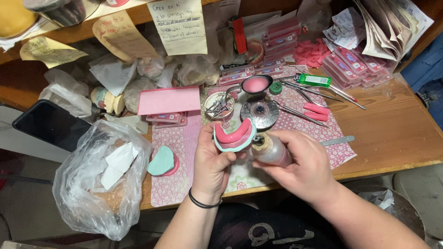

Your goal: The person applies liquid from a bottle to a pink and teal denture mold, then uses a metal tool to scrape and smooth the pink surface. They repeatedly dip the tool into a small container of pink material and apply it to the mold, shaping and refining the surface.

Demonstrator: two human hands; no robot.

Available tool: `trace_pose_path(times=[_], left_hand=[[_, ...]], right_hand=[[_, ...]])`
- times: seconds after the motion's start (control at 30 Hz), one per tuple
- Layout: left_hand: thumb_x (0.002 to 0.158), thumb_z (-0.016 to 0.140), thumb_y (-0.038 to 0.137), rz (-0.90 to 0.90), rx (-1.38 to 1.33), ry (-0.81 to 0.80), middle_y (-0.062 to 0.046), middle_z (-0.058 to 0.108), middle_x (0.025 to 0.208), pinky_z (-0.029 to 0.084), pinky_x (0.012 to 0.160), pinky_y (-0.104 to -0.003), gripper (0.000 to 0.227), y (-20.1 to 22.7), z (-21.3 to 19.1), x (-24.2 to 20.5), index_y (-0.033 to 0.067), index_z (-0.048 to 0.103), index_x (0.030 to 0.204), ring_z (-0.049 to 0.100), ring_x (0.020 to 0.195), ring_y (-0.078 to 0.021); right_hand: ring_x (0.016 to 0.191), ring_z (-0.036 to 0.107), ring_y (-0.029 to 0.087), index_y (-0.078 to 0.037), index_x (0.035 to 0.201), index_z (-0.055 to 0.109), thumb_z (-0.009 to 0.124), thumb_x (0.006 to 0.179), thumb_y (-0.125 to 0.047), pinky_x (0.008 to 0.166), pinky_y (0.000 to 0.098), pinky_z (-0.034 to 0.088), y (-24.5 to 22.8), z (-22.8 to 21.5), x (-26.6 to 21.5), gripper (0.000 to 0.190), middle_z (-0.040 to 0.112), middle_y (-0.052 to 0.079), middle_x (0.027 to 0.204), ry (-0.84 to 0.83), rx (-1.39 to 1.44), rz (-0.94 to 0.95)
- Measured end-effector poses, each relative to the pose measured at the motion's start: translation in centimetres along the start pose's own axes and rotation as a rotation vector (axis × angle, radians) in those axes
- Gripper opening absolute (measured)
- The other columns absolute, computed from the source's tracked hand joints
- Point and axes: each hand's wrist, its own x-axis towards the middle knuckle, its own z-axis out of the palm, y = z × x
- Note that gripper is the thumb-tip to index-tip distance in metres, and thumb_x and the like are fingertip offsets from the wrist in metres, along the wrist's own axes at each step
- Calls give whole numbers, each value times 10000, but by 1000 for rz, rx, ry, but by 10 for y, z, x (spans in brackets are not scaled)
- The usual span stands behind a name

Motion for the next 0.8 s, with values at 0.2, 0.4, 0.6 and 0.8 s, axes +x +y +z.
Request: trace_pose_path(times=[0.2, 0.4, 0.6, 0.8], left_hand=[[653, 991, 348, -8, 30, -26, -176, 644, 1254, 646, 708, -327, 925, 3, 4, 0, 97, 447, 1358, 728, 964, -311], [630, 1008, 340, -21, 0, -16, -169, 643, 1263, 653, 701, -344, 950, 1, 1, -1, 124, 451, 1370, 739, 971, -338], [614, 1011, 401, -43, 10, -29, -212, 681, 1235, 637, 714, -333, 977, 4, 3, -2, 138, 445, 1366, 757, 924, -404], [619, 1027, 339, 8, -6, -25, -126, 658, 1259, 641, 796, -414, 925, 3, 6, -2, 151, 475, 1338, 717, 1022, -309]], right_hand=[[923, 730, 250, -87, 1146, 679, 928, 727, -381, 841, 372, 531, 12, -7, 1, 570, 768, 55, 1055, 19, -24, 27], [929, 729, 249, -123, 1156, 667, 895, 768, -415, 823, 380, 527, 4, -9, 3, 536, 771, 23, 1096, 3, -27, -33], [960, 736, 260, -97, 1132, 677, 907, 767, -383, 858, 389, 535, 17, -10, 3, 517, 764, 60, 1103, 23, -66, -30], [987, 730, 266, -67, 1168, 658, 924, 744, -377, 886, 382, 533, 17, -15, 5, 589, 755, 86, 1127, 30, -8, -49]])
